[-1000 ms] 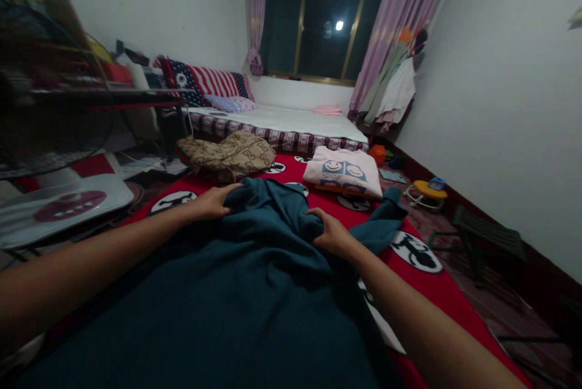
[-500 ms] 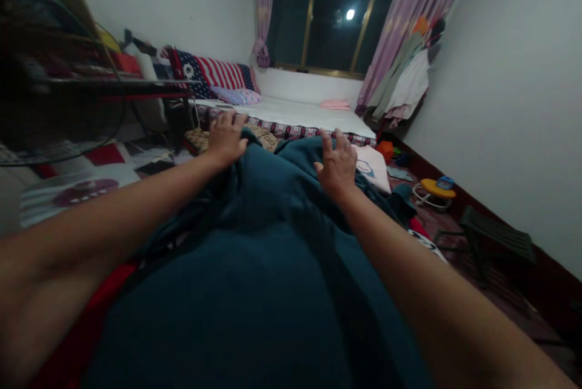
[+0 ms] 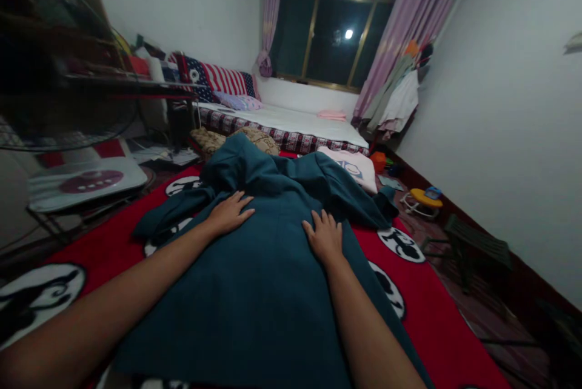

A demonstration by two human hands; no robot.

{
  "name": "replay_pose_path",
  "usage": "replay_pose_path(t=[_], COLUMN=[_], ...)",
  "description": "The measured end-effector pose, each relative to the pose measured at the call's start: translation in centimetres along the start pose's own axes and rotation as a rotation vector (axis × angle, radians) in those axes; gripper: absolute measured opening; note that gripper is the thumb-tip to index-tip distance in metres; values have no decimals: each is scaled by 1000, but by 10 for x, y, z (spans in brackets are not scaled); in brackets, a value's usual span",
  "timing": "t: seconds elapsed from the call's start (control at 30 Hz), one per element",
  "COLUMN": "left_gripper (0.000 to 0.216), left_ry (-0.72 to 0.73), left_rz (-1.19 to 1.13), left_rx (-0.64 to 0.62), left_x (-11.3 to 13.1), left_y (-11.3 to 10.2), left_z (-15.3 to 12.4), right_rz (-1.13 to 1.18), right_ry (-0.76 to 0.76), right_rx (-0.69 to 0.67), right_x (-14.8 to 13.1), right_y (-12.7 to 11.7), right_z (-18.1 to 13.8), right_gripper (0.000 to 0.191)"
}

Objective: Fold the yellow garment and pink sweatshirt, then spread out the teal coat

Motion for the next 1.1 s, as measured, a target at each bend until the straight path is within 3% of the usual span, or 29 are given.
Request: replay_pose_path(t=[0.87, 1.0, 1.1], left_gripper=[58, 54, 52], left_ry=[11, 27, 54], left_rz=[-41, -69, -143], left_rx=[-26, 4, 110], left_x=[-3, -4, -6], left_y=[-4, -2, -4], left_z=[2, 2, 0], right_rz=[54, 78, 102], right_ry=[-25, -27, -39], right_rx=[33, 34, 43], right_x=[5, 5, 7], right_y=[2, 1, 1], right_z=[3, 2, 2], right_gripper=[52, 52, 51])
Point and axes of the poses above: each hand's wrist, its own z-axis towards the middle knuckle, its own y-axis out of the palm, x = y × z, the point moved 2 cm from there along z, towards the middle knuckle, and after that the axes turned 6 degrees about -x, right-handed, at the moved point
